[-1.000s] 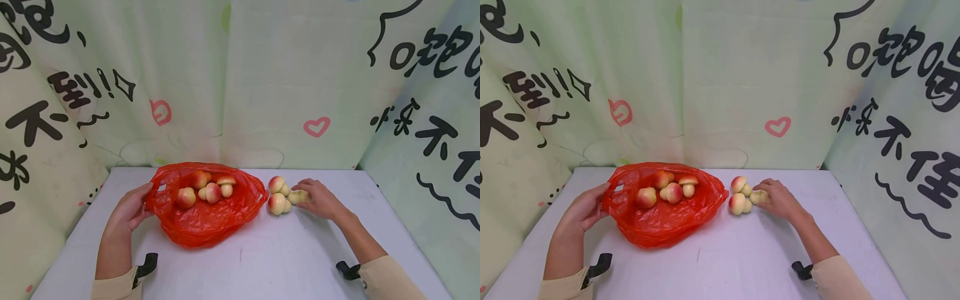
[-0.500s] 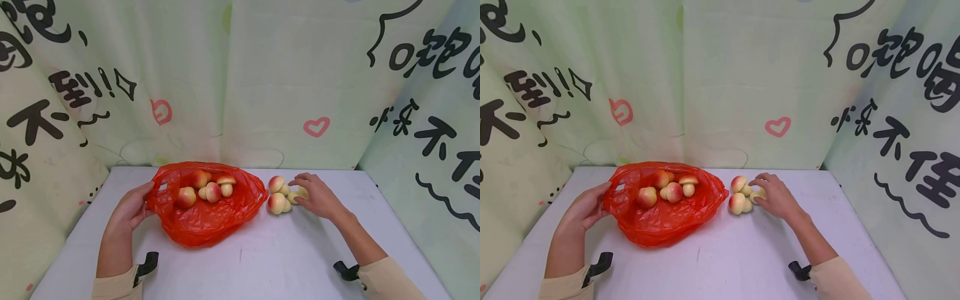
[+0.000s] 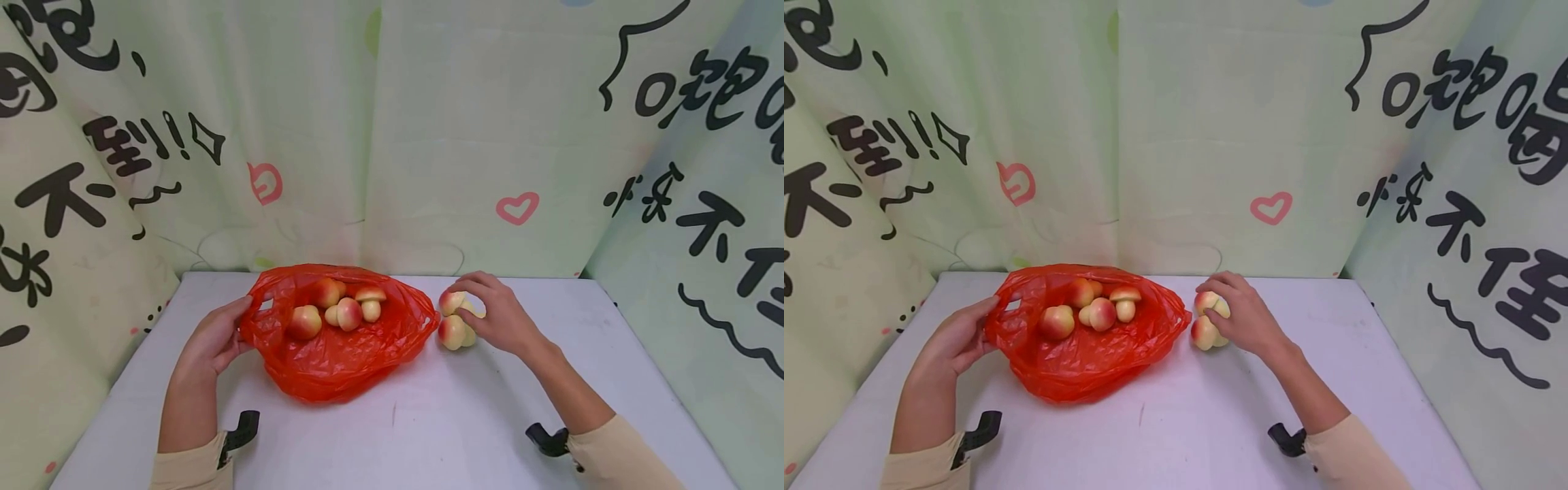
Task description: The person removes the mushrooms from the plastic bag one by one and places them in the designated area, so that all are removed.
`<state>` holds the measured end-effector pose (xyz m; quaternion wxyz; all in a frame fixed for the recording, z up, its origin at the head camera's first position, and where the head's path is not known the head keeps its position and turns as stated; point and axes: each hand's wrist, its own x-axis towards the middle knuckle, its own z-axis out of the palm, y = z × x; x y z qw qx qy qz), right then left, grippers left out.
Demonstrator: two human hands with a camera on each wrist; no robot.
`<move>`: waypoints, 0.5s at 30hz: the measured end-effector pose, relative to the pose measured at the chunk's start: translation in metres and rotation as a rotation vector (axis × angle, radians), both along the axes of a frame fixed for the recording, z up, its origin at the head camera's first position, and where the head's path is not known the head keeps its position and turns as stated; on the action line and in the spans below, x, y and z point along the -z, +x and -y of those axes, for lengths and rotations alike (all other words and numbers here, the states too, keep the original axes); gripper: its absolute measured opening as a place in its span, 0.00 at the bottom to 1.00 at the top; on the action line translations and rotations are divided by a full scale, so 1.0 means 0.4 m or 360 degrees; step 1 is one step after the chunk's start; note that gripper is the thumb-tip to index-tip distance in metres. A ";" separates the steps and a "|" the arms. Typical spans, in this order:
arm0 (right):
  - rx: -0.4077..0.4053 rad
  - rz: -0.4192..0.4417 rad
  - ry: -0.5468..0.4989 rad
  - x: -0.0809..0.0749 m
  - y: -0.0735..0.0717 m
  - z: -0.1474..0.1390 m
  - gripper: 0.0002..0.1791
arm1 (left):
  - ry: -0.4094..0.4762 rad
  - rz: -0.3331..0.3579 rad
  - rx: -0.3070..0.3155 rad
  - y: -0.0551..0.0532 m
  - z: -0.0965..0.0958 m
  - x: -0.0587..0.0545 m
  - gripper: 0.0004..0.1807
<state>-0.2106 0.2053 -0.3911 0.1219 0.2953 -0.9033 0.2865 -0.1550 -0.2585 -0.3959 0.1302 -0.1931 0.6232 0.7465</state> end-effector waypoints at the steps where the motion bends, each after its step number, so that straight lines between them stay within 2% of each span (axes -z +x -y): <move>1: -0.0012 -0.0002 -0.0011 -0.003 0.000 0.009 0.20 | 0.0000 0.0000 0.0001 0.000 0.000 0.000 0.38; 10: -0.0118 0.0087 -0.0110 -0.023 0.004 0.096 0.19 | 0.0008 -0.0027 0.0017 0.004 0.002 0.004 0.38; 15: -0.0214 0.0108 -0.0097 -0.036 -0.004 0.145 0.18 | -0.0007 -0.0014 0.0013 0.001 0.000 0.002 0.39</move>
